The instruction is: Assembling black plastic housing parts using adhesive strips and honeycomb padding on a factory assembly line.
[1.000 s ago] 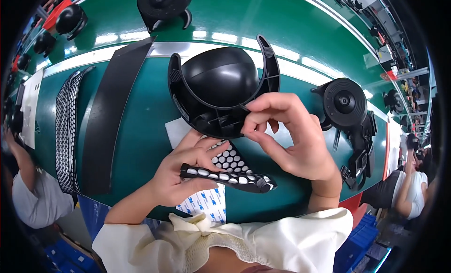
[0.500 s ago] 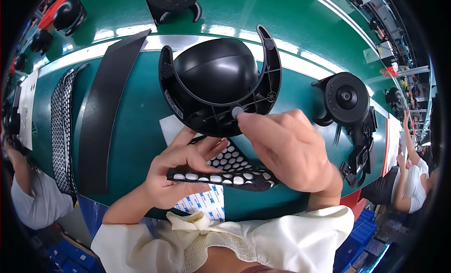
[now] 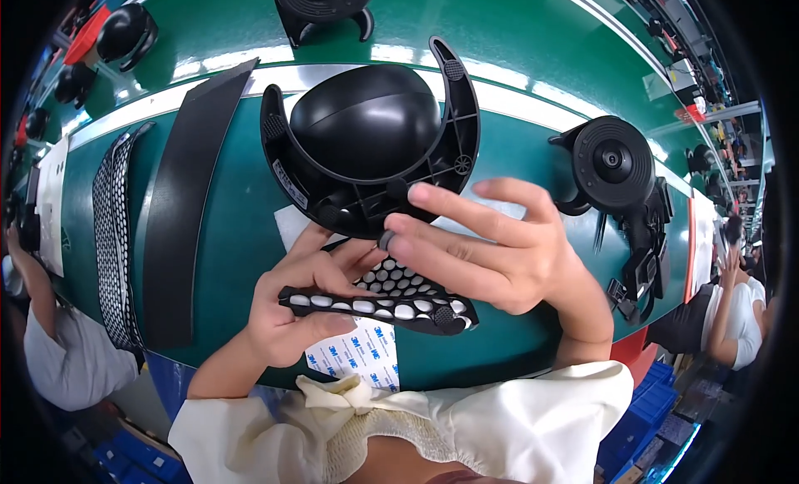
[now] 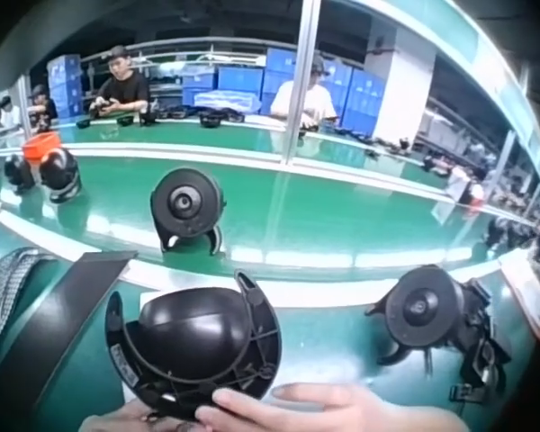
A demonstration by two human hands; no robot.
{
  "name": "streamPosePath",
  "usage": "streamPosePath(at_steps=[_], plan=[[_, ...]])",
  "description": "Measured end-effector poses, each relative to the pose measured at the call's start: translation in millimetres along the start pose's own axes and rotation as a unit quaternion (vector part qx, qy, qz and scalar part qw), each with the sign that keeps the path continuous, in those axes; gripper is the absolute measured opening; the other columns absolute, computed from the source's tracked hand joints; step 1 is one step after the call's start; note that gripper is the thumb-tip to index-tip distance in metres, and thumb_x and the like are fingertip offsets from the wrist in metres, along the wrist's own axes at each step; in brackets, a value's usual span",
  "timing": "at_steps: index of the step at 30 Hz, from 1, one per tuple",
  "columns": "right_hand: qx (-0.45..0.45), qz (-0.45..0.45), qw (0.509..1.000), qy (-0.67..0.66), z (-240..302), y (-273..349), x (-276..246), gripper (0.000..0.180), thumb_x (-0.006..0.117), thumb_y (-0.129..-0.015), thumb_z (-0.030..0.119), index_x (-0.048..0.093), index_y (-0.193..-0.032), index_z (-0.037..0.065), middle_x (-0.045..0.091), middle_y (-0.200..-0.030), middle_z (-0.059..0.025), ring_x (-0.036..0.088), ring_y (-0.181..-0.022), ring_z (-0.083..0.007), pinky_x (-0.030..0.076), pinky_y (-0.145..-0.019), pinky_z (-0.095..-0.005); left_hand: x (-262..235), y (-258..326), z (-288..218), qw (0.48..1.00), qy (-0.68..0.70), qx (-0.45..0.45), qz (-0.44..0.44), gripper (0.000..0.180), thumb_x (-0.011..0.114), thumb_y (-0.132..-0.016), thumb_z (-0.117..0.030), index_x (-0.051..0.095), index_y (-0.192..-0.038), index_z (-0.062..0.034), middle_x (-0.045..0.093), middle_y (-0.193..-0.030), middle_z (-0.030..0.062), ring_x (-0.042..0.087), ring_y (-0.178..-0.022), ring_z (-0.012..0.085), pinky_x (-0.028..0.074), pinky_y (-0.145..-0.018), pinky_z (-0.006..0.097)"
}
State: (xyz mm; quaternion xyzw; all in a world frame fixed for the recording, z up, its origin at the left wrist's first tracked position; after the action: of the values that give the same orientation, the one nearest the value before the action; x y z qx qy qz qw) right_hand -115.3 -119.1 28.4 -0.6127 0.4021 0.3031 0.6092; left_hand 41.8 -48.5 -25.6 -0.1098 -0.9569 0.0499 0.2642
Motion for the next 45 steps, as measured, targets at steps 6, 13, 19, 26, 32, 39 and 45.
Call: streamPosePath(at_steps=[6,13,19,26,32,39,45], plan=[[0.108,0.026,0.976,-0.189,-15,-2,-4,0.039,0.06,-0.068,0.01,0.055,-0.107,0.005,0.056,-0.111,-0.0031,0.052,-0.103,-0.0151,0.037,-0.084,-0.0321,-2,2,4,1.0,0.009,0.01,-0.001,0.015,0.057,-0.074,0.0,0.054,-0.086,0.0085,0.021,-0.128,0.0293,0.028,-0.121,0.0414,0.026,-0.099,0.05],[0.204,-0.181,0.935,-0.226,-25,12,-12,0.039,0.068,-0.06,0.001,0.054,-0.096,0.004,0.061,-0.088,-0.0047,0.054,-0.073,-0.0193,0.036,-0.065,-0.0294,-3,5,3,1.0,-0.009,0.014,0.018,0.019,0.059,-0.071,0.002,0.053,-0.086,0.0107,0.019,-0.129,0.0299,0.025,-0.122,0.0444,0.023,-0.099,0.054],[0.307,-0.125,0.895,-0.3,-37,15,-7,0.013,0.06,-0.071,-0.003,0.055,-0.082,0.0,0.05,-0.072,-0.005,0.047,-0.063,-0.0151,0.036,-0.054,-0.0241,-1,5,2,1.0,-0.01,0.006,0.014,0.02,0.06,-0.07,0.003,0.053,-0.086,0.0127,0.015,-0.131,0.0293,0.024,-0.122,0.0445,0.023,-0.099,0.053],[0.374,-0.074,0.854,-0.355,-41,17,-1,0.003,0.056,-0.078,0.0,0.056,-0.08,-0.002,0.048,-0.077,-0.0032,0.045,-0.066,-0.007,0.036,-0.056,-0.0175,-2,6,4,1.0,-0.001,-0.001,-0.004,0.022,0.06,-0.07,0.003,0.054,-0.088,0.0134,0.015,-0.131,0.0293,0.025,-0.122,0.0438,0.024,-0.099,0.053],[0.38,-0.083,0.852,-0.349,-42,17,-3,0.003,0.056,-0.078,0.0,0.056,-0.08,-0.002,0.049,-0.076,-0.0028,0.045,-0.065,-0.007,0.036,-0.057,-0.0176,-4,7,5,1.0,-0.018,-0.003,0.004,0.025,0.062,-0.07,-0.001,0.054,-0.088,0.0134,0.019,-0.129,0.0289,0.027,-0.121,0.0425,0.023,-0.099,0.053],[0.383,-0.088,0.854,-0.342,-41,14,1,0.003,0.057,-0.077,0.001,0.056,-0.079,-0.002,0.05,-0.076,-0.0026,0.045,-0.064,-0.0064,0.036,-0.055,-0.0177,-3,7,4,1.0,-0.019,-0.007,0.006,0.025,0.062,-0.069,-0.001,0.054,-0.088,0.0137,0.021,-0.127,0.0288,0.028,-0.121,0.0424,0.023,-0.1,0.053],[0.37,-0.073,0.895,-0.237,-38,9,-10,0.007,0.06,-0.071,-0.004,0.057,-0.075,0.001,0.05,-0.068,-0.0015,0.046,-0.058,-0.0084,0.037,-0.051,-0.02,-1,7,4,1.0,-0.004,0.001,-0.004,0.023,0.061,-0.069,0.0,0.054,-0.087,0.0136,0.022,-0.126,0.0282,0.029,-0.12,0.0434,0.023,-0.099,0.053]])
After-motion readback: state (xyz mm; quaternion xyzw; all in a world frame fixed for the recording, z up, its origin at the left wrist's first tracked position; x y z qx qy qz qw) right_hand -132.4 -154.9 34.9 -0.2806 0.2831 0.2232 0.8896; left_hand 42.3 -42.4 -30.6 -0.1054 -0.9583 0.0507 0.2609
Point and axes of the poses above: each hand's wrist, its own y-axis away from the middle knuckle, its own x-axis out of the palm, z = x × y, the point moved 4 cm from there along -y, towards the middle knuckle
